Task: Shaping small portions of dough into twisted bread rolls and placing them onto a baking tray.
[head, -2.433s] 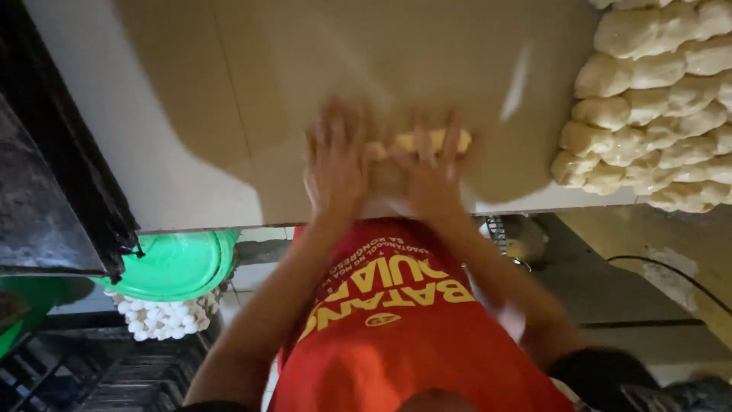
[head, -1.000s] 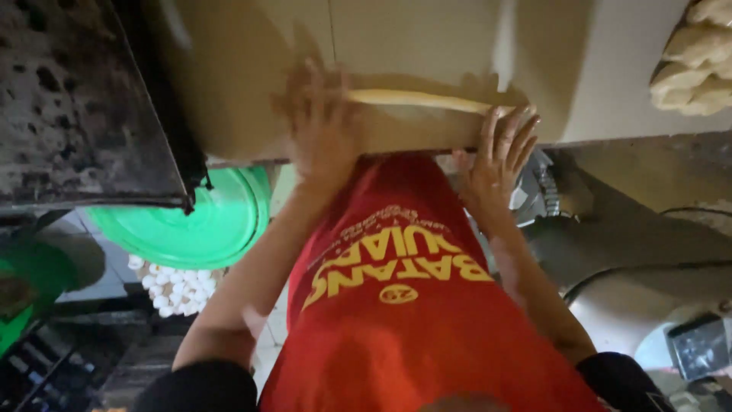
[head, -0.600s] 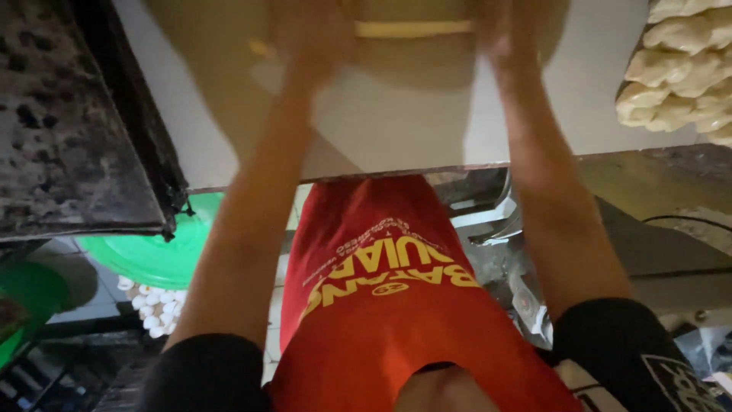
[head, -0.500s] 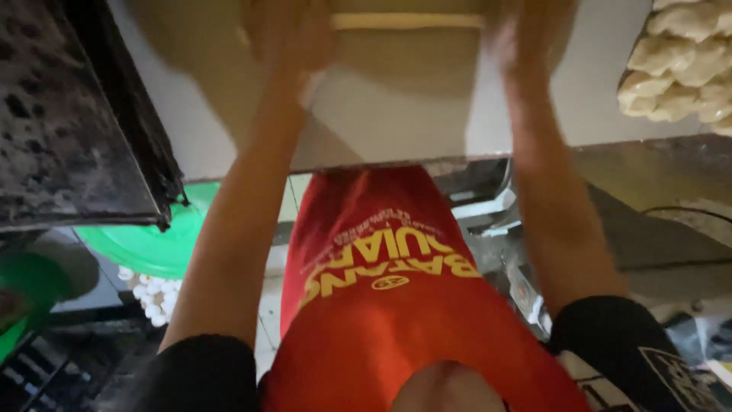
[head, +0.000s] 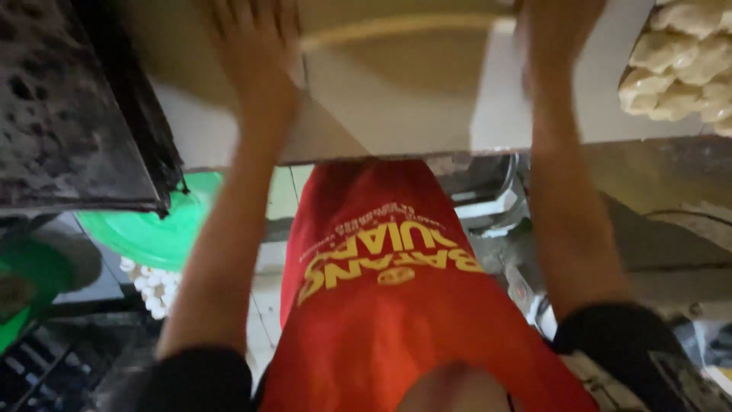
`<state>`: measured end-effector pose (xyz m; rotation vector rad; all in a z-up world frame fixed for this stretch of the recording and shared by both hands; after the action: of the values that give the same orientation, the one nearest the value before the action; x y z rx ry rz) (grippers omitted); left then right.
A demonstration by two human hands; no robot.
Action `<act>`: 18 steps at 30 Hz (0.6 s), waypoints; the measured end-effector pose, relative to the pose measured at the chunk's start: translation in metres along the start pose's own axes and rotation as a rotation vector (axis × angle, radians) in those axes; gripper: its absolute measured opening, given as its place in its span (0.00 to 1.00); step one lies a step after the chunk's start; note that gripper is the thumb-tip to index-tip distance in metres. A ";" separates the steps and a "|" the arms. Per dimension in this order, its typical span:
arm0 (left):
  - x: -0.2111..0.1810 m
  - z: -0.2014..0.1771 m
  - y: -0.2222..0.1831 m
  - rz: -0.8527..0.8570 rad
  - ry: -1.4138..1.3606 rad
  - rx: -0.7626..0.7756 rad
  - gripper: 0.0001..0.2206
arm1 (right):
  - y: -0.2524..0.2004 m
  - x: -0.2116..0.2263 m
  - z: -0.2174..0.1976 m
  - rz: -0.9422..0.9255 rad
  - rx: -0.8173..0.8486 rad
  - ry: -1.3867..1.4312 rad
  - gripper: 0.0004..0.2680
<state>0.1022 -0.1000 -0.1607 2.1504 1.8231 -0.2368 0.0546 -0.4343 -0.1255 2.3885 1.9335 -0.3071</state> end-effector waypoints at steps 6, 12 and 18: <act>-0.041 -0.018 -0.094 -0.139 0.167 0.308 0.29 | -0.107 -0.030 0.080 0.115 -0.147 0.189 0.25; -0.106 0.035 -0.099 0.607 -0.096 0.536 0.29 | -0.111 0.096 0.039 -0.205 0.444 0.348 0.35; -0.041 0.089 0.029 0.205 -0.013 0.322 0.28 | 0.037 0.093 0.050 -0.027 0.282 0.128 0.24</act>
<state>0.1306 -0.1725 -0.2275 2.5242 1.6313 -0.5249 0.1027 -0.3606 -0.1947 2.6142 2.1053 -0.4696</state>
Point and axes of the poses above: each hand's wrist, its own y-axis towards the middle knuckle, its own z-axis out of the palm, x = y × z, the point moved 5 cm from there along y, towards the middle knuckle, and after that the axes turned 13 degrees about z, right-handed, at the moved point
